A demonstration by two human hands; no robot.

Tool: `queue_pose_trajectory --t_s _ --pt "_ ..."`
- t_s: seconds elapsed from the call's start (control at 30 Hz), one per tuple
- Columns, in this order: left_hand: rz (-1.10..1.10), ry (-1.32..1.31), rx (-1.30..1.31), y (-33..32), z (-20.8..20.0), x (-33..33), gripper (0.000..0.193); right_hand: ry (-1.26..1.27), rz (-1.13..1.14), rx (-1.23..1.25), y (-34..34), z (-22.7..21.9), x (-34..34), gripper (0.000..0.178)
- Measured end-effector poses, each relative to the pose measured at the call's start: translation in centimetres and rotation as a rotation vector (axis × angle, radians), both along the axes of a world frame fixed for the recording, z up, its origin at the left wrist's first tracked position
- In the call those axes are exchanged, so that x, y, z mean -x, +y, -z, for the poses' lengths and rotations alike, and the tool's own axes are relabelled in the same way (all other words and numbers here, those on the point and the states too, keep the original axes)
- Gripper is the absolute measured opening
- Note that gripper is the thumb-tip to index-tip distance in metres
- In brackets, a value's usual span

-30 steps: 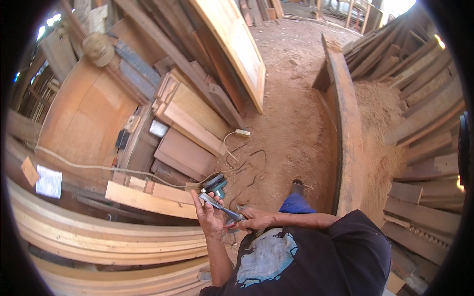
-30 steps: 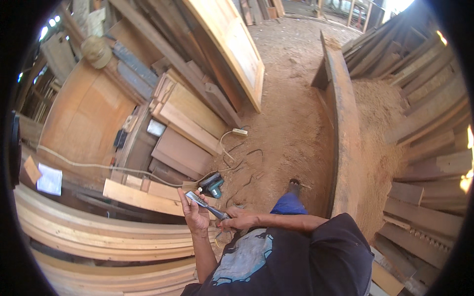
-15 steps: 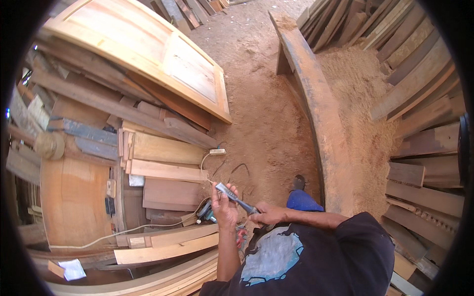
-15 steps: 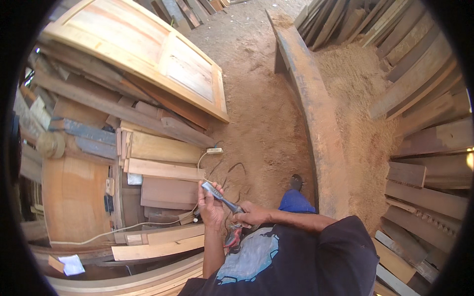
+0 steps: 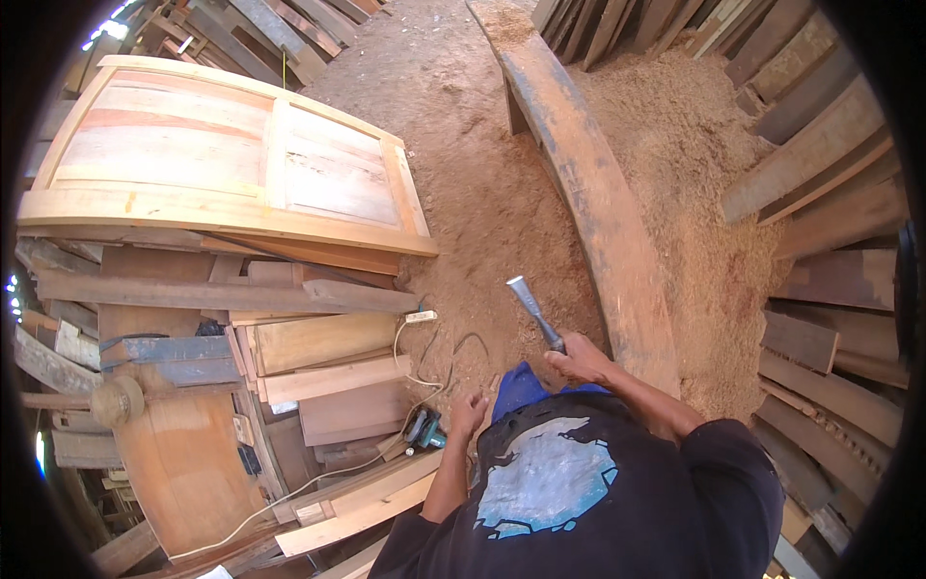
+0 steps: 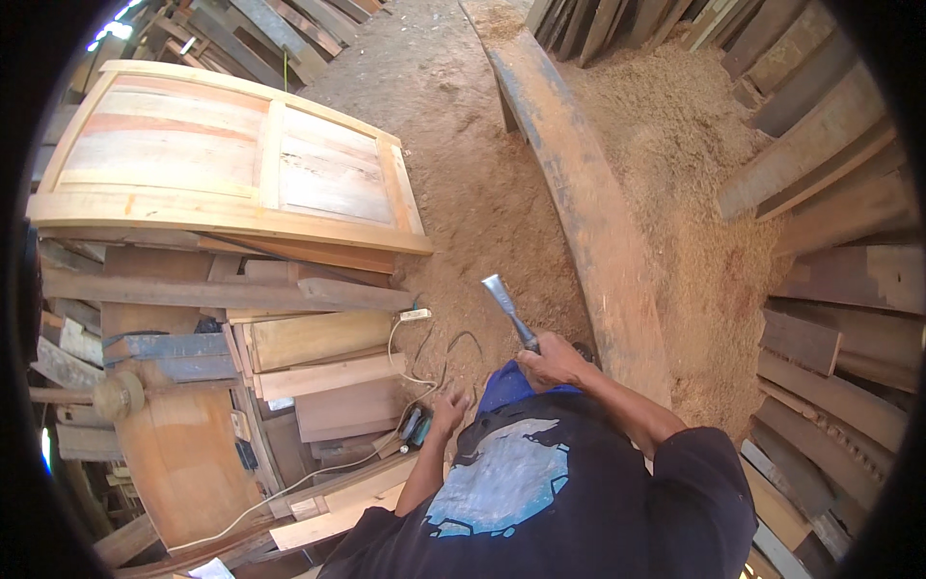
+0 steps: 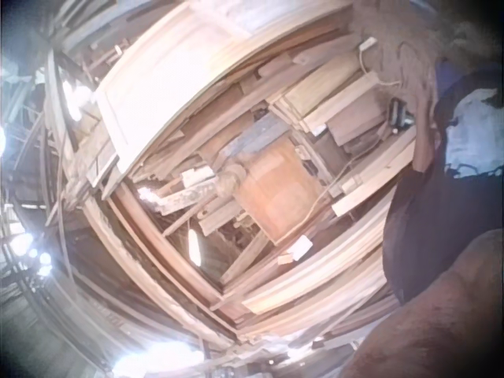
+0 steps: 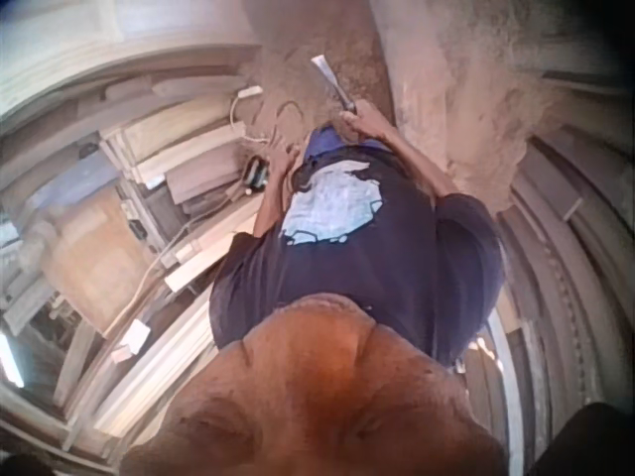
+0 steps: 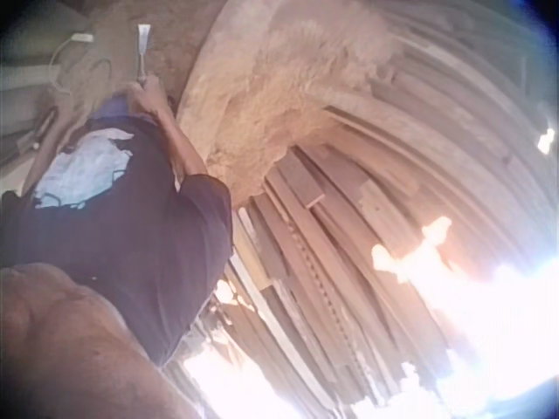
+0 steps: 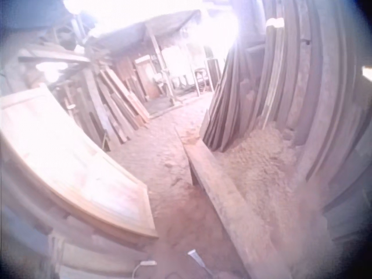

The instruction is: The person uses a ruler to mark a wooden beam, carves into it using a chisel and hammer, and moves a wooden door and planks in a workshop.

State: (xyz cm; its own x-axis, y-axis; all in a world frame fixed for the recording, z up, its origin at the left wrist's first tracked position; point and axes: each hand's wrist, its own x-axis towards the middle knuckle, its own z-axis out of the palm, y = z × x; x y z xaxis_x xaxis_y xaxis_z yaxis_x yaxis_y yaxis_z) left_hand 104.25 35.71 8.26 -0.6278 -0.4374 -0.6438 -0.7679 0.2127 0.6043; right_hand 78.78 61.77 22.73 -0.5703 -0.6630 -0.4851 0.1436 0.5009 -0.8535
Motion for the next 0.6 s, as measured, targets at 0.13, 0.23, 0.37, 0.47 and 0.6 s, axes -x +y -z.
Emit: queue_pose_trajectory --t_s 0.13,0.23,0.37,0.47,0.6 --pt "0.255 -0.228 0.112 -3.3 6.7 -6.8 0.051 0.079 0.033 -0.1 0.0 1.3 3.7 0.039" --pt "0.244 -0.368 -0.063 -2.7 6.0 -5.2 0.046 0.083 0.155 -0.174 0.6 4.9 7.1 0.052" --pt "0.211 -0.426 -0.12 -7.5 5.8 -2.3 0.039 -0.059 0.141 -0.307 -5.4 -0.1 14.0 0.067" --pt "0.228 -0.376 -0.133 -13.2 6.4 5.5 0.034 0.093 0.11 -0.347 -7.3 6.6 19.4 0.069" --pt "0.486 -0.241 0.075 -24.0 7.8 20.0 0.028 0.15 -0.044 -0.565 -13.7 7.6 26.5 0.07"
